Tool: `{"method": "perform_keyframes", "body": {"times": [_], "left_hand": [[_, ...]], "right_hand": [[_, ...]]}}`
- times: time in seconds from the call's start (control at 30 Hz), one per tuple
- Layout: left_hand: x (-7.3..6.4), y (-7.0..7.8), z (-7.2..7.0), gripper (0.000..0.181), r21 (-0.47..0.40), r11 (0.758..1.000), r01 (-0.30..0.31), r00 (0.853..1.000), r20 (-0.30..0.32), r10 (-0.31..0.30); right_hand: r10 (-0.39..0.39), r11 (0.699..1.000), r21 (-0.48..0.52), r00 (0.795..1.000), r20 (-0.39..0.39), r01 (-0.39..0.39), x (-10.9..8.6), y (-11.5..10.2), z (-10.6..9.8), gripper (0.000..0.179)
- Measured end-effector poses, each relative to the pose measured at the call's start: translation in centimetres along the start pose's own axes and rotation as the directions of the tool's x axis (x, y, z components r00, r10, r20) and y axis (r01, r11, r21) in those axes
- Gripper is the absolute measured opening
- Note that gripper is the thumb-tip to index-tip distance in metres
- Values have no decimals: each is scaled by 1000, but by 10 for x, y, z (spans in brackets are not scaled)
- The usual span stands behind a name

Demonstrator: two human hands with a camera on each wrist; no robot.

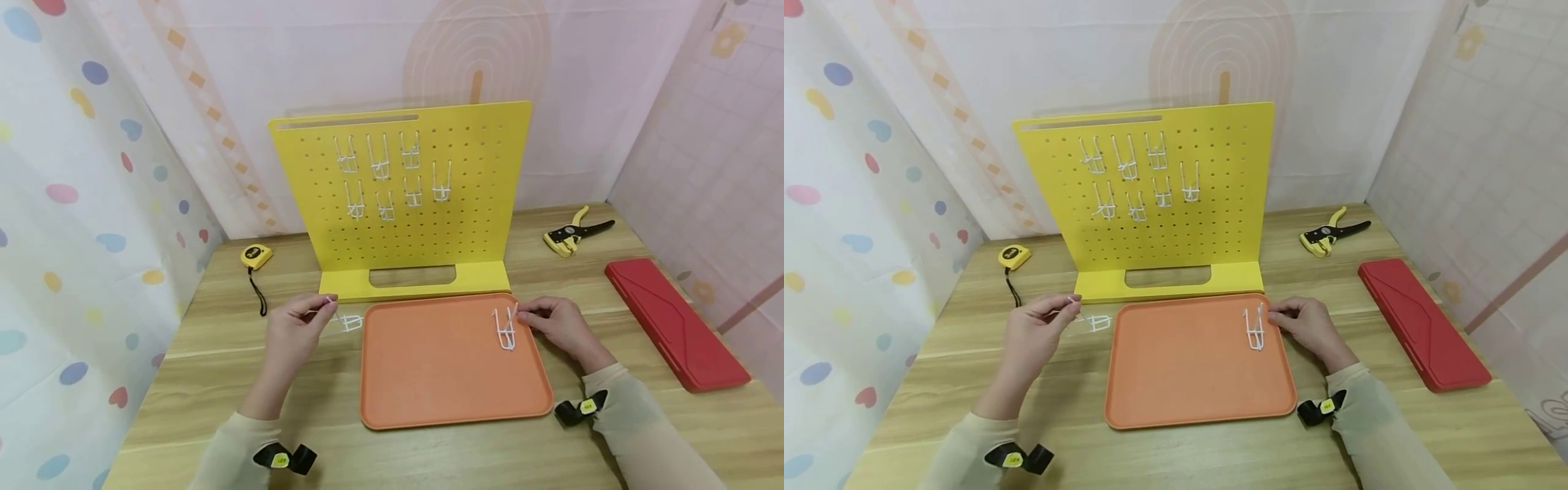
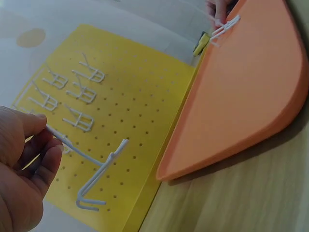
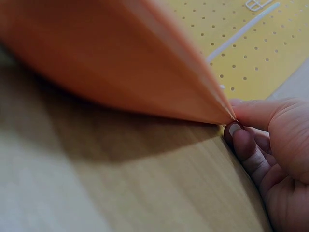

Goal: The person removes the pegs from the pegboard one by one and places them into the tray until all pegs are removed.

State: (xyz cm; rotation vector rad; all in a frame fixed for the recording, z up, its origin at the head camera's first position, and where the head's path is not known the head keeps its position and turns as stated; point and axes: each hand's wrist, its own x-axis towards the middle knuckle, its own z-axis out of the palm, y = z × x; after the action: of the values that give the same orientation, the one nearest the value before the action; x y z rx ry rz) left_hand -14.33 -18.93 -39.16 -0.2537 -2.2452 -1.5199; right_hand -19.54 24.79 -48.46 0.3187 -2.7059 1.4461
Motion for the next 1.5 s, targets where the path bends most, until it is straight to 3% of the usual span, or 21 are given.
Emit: {"method": "perform_keyframes", "body": {"times": [0.2, 0.33, 0.53, 0.67, 0.83, 1.0, 1.2, 1.5], "left_hand": [[-3, 24, 24, 5, -6, 1000, -27, 996, 82, 28], [-1, 19, 46, 5, -56, 998, -29, 990, 133, 37], [1, 29, 77, 9, -47, 995, -84, 975, 203, 92], [1, 24, 102, 10, -64, 988, -141, 957, 248, 153], [1, 28, 135, 10, -57, 982, -180, 921, 342, 189], [-1, 30, 162, 13, -10, 985, -171, 892, 424, 159], [-4, 27, 181, 12, 26, 990, -137, 891, 441, 112], [-7, 20, 191, 13, 14, 994, -108, 909, 406, 94]], "right_hand": [[9, 1000, -12, 1000, -9, -9, -1, 0, -2, 19], [11, 1000, -13, 1000, -6, -11, -2, 1, -2, 19], [15, 1000, -9, 1000, 0, -15, -2, 1, -3, 20], [22, 1000, -14, 1000, 2, -22, -2, 1, -3, 21], [19, 1000, -13, 1000, -5, -19, -3, 0, -4, 19], [22, 1000, -6, 1000, -5, -22, -3, 1, -3, 18], [36, 999, -2, 999, 1, -36, -2, 1, -2, 20], [40, 999, -6, 999, 16, -40, 1, 0, 0, 21]]}}
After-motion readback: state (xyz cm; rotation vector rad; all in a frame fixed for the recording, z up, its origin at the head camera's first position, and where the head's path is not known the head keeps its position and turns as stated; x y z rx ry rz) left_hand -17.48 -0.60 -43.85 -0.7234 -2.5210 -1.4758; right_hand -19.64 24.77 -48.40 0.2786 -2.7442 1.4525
